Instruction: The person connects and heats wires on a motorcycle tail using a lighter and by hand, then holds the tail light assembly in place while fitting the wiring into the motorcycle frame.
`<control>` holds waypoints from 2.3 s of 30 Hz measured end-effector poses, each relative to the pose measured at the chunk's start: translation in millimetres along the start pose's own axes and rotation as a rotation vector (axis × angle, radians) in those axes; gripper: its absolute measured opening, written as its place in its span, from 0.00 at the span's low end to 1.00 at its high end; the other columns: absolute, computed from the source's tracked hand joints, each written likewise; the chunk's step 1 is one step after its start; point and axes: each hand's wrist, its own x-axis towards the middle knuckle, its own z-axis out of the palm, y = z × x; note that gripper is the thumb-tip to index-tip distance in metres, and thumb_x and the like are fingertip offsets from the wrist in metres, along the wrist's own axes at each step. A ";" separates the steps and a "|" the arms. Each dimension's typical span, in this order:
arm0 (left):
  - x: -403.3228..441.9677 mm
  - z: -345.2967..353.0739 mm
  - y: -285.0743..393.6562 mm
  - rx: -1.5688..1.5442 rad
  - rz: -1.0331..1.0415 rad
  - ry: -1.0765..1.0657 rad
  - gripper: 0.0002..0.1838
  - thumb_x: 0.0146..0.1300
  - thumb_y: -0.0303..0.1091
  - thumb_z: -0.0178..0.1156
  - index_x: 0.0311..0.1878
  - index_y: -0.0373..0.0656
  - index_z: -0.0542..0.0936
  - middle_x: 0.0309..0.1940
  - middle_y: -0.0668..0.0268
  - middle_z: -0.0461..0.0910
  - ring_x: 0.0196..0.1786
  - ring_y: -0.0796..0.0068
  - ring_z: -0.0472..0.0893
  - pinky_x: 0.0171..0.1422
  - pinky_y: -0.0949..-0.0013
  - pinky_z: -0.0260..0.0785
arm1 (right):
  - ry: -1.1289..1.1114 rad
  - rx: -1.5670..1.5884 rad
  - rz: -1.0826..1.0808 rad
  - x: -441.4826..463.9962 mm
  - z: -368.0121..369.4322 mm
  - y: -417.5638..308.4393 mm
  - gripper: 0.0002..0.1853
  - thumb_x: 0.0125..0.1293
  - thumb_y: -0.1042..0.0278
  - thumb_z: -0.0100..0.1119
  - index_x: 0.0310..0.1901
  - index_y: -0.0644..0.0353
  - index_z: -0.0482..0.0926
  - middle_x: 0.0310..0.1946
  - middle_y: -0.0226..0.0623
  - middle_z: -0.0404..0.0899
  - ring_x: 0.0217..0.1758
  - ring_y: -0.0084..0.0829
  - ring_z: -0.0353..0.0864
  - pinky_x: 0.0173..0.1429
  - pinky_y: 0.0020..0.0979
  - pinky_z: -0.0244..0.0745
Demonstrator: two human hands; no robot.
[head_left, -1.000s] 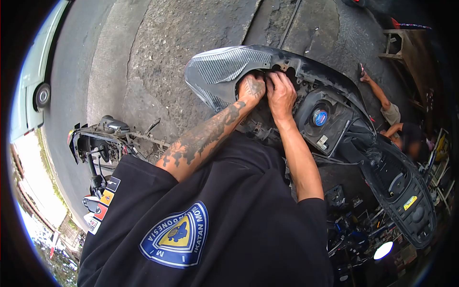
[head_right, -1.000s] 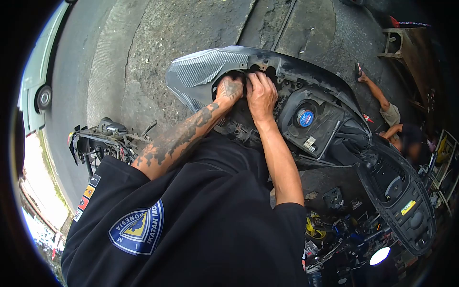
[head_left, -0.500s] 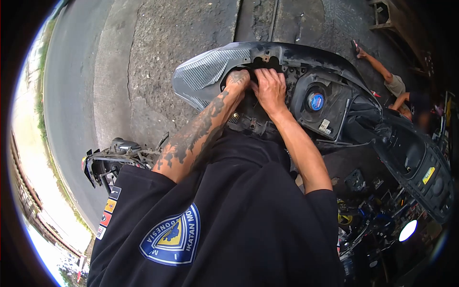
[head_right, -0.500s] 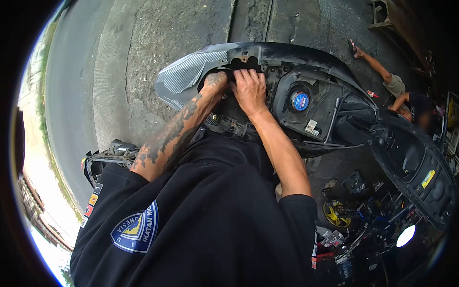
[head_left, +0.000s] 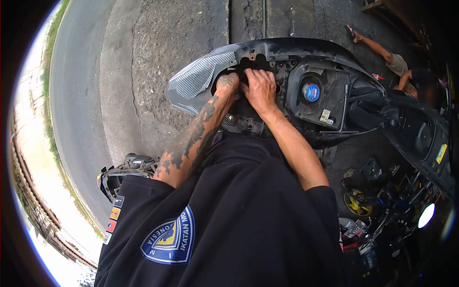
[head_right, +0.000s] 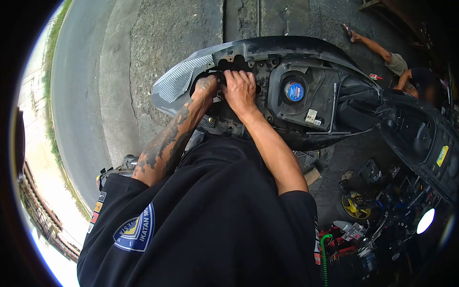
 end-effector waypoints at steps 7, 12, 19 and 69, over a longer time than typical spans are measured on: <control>5.4 -3.3 1.5 0.236 -0.007 -0.088 0.03 0.53 0.24 0.58 0.33 0.39 0.77 0.25 0.54 0.76 0.33 0.52 0.79 0.34 0.56 0.68 | 0.022 -0.017 -0.003 2.3 4.2 0.3 0.16 0.51 0.73 0.64 0.44 0.60 0.77 0.34 0.38 0.79 0.42 0.40 0.78 0.50 0.42 0.67; 4.4 1.1 -16.8 0.408 0.453 0.141 0.05 0.61 0.31 0.54 0.30 0.43 0.74 0.21 0.59 0.71 0.28 0.56 0.77 0.29 0.57 0.63 | 0.047 -0.028 -0.027 0.7 10.4 4.9 0.15 0.52 0.74 0.62 0.44 0.60 0.77 0.34 0.38 0.79 0.41 0.40 0.78 0.50 0.42 0.67; 11.5 2.9 8.3 0.563 -0.019 -0.130 0.03 0.54 0.26 0.59 0.32 0.41 0.79 0.27 0.55 0.79 0.37 0.54 0.82 0.37 0.57 0.72 | -0.002 -0.030 0.017 1.9 5.1 -0.1 0.20 0.49 0.71 0.69 0.44 0.60 0.75 0.37 0.39 0.79 0.44 0.41 0.78 0.50 0.42 0.67; -2.8 -13.0 74.8 0.863 -0.094 -0.301 0.09 0.56 0.31 0.58 0.36 0.35 0.81 0.35 0.47 0.83 0.39 0.50 0.85 0.42 0.55 0.79 | 0.112 0.048 -0.009 6.1 15.6 13.9 0.13 0.54 0.71 0.60 0.43 0.56 0.80 0.34 0.36 0.81 0.41 0.40 0.81 0.45 0.42 0.73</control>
